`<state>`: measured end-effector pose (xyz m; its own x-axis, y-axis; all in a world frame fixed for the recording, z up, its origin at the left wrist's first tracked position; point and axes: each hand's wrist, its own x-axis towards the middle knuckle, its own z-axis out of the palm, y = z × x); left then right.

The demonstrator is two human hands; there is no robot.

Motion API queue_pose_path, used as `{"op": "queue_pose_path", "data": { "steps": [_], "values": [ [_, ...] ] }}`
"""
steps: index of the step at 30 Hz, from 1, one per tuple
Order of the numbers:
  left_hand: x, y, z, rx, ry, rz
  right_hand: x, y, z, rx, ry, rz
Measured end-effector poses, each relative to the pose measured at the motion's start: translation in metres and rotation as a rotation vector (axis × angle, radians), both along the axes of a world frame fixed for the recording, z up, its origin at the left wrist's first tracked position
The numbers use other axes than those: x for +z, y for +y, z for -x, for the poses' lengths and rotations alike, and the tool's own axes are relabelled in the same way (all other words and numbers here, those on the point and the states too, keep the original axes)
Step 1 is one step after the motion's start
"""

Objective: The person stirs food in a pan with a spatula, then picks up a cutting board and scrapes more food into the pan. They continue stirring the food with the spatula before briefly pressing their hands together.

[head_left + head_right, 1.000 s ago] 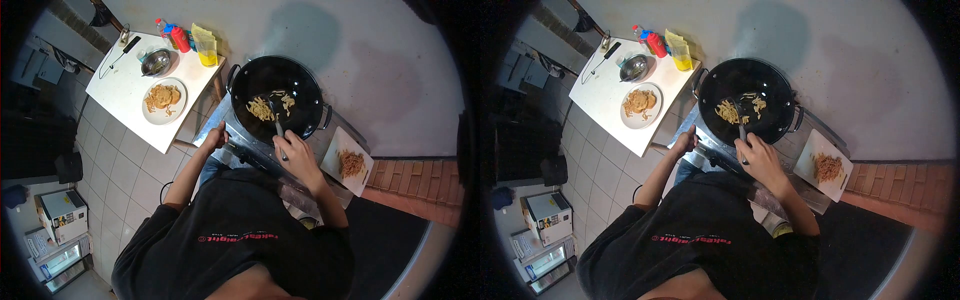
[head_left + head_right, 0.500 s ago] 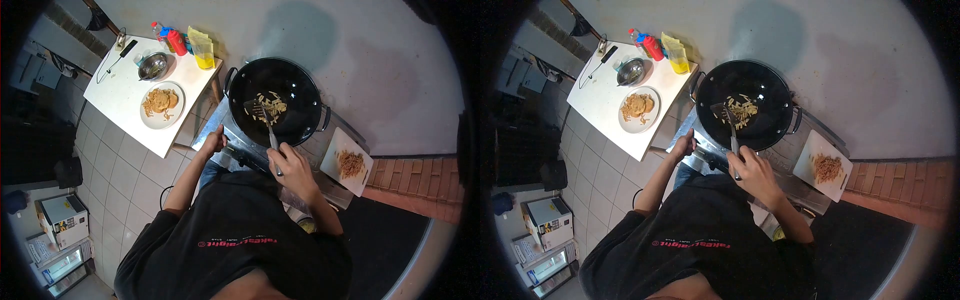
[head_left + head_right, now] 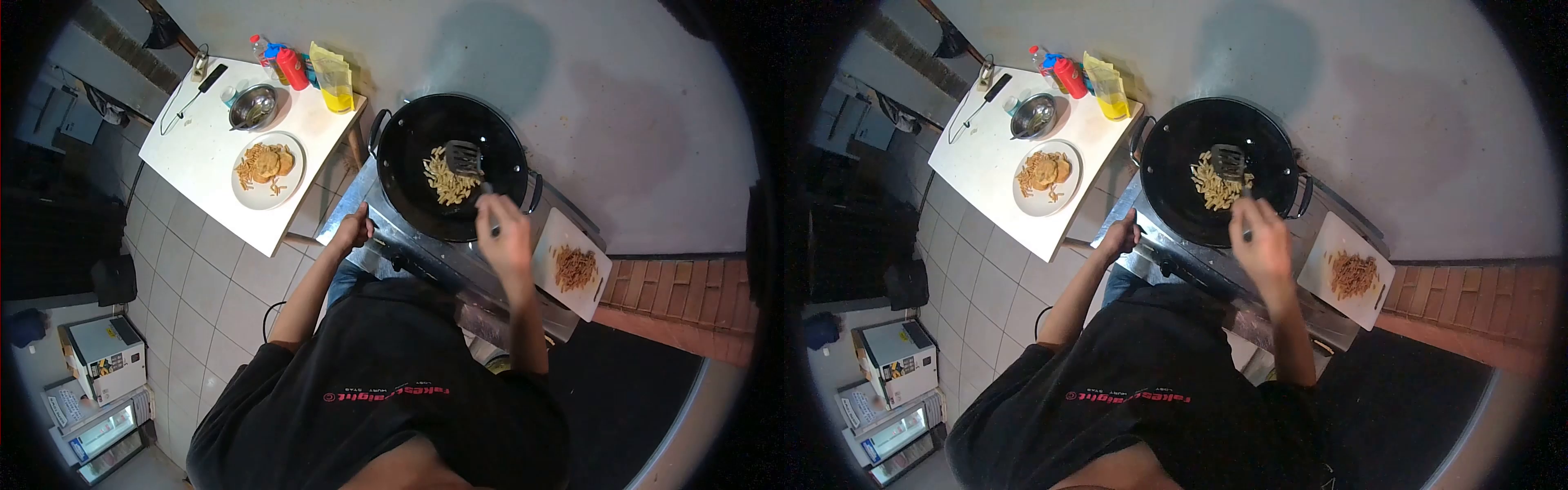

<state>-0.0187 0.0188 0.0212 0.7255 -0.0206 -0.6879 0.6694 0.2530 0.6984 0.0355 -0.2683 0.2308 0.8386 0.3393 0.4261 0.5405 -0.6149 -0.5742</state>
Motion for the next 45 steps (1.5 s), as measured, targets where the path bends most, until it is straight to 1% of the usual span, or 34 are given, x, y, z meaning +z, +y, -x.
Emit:
{"op": "queue_pose_path", "data": {
  "steps": [1, 3, 4, 5, 7, 8, 11, 13, 14, 15, 17, 18, 20, 21, 23, 25, 27, 29, 32, 33, 35, 37, 38, 41, 42, 44, 45],
  "values": [
    [-0.001, 0.002, -0.001, -0.014, 0.004, 0.029, 0.008, -0.005, -0.008, -0.023, -0.061, -0.055],
    [-0.001, 0.002, -0.001, -0.035, 0.008, 0.059, 0.027, -0.017, -0.02, -0.124, 0.051, -0.025],
    [0.0, 0.002, -0.001, -0.036, 0.008, 0.052, 0.033, -0.019, -0.027, -0.224, 0.084, -0.014],
    [0.002, 0.002, -0.001, -0.035, 0.008, 0.046, 0.039, -0.021, -0.036, -0.266, 0.114, -0.057],
    [0.004, 0.001, -0.002, -0.029, 0.013, 0.042, 0.049, -0.031, -0.059, -0.282, 0.183, 0.079],
    [0.005, 0.001, -0.002, -0.024, 0.024, 0.039, 0.05, -0.035, -0.073, -0.281, 0.181, 0.076],
    [0.0, 0.003, -0.002, -0.044, 0.017, 0.037, 0.054, -0.04, -0.111, -0.226, 0.221, 0.104],
    [0.001, 0.002, -0.002, -0.043, 0.014, 0.026, 0.063, -0.039, -0.131, -0.105, 0.387, 0.196],
    [0.001, 0.002, -0.002, -0.038, 0.012, 0.017, 0.061, -0.04, -0.14, -0.058, 0.367, 0.246],
    [0.002, 0.002, -0.002, -0.036, 0.009, 0.016, 0.057, -0.04, -0.147, -0.055, 0.364, 0.245],
    [0.004, 0.001, -0.002, -0.025, 0.03, 0.031, 0.044, -0.04, -0.158, 0.053, 0.446, 0.217],
    [0.006, 0.0, -0.002, -0.013, 0.029, 0.018, 0.035, -0.041, -0.163, 0.063, 0.442, 0.22],
    [0.005, -0.002, -0.001, 0.007, 0.018, 0.011, 0.013, -0.045, -0.169, 0.039, 0.712, 0.046],
    [0.005, -0.002, -0.001, 0.013, 0.01, 0.002, -0.001, -0.047, -0.168, 0.083, 0.843, -0.094],
    [0.004, -0.001, -0.001, 0.017, 0.007, 0.018, -0.021, -0.041, -0.155, 0.084, 0.98, -0.278],
    [0.004, -0.001, -0.001, 0.013, 0.0, 0.029, -0.032, -0.033, -0.138, 0.093, 1.008, -0.413],
    [0.005, -0.001, 0.0, -0.001, -0.023, 0.004, -0.033, -0.024, -0.12, 0.105, 0.985, -0.54],
    [0.005, -0.001, 0.0, 0.002, -0.008, 0.012, -0.034, -0.015, -0.102, 0.06, 0.983, -0.661],
    [0.001, -0.001, 0.002, 0.011, 0.001, 0.023, -0.034, -0.007, -0.075, 0.109, 0.852, -0.627],
    [-0.001, -0.001, -0.001, 0.015, -0.004, 0.027, -0.027, -0.003, -0.063, 0.078, 0.768, -0.534],
    [-0.002, 0.0, -0.005, 0.009, -0.007, 0.016, -0.02, 0.004, -0.042, 0.082, 0.496, -0.345],
    [-0.003, 0.0, 0.0, 0.001, 0.0, 0.006, -0.017, 0.007, -0.026, 0.174, 0.185, -0.25],
    [-0.003, -0.001, 0.0, 0.005, 0.001, -0.007, -0.013, 0.007, -0.017, 0.21, 0.158, -0.238],
    [0.002, -0.002, 0.0, 0.01, 0.01, -0.008, -0.008, 0.003, 0.005, 0.277, 0.124, -0.062],
    [0.002, -0.001, -0.002, 0.014, 0.016, 0.001, -0.007, 0.001, 0.008, 0.277, 0.121, -0.059],
    [-0.002, -0.001, -0.001, 0.006, 0.02, -0.005, -0.002, -0.004, 0.018, 0.311, 0.037, 0.139],
    [-0.003, 0.0, -0.002, -0.006, 0.018, -0.016, -0.001, -0.006, 0.021, 0.311, 0.041, 0.141]
  ]
}}
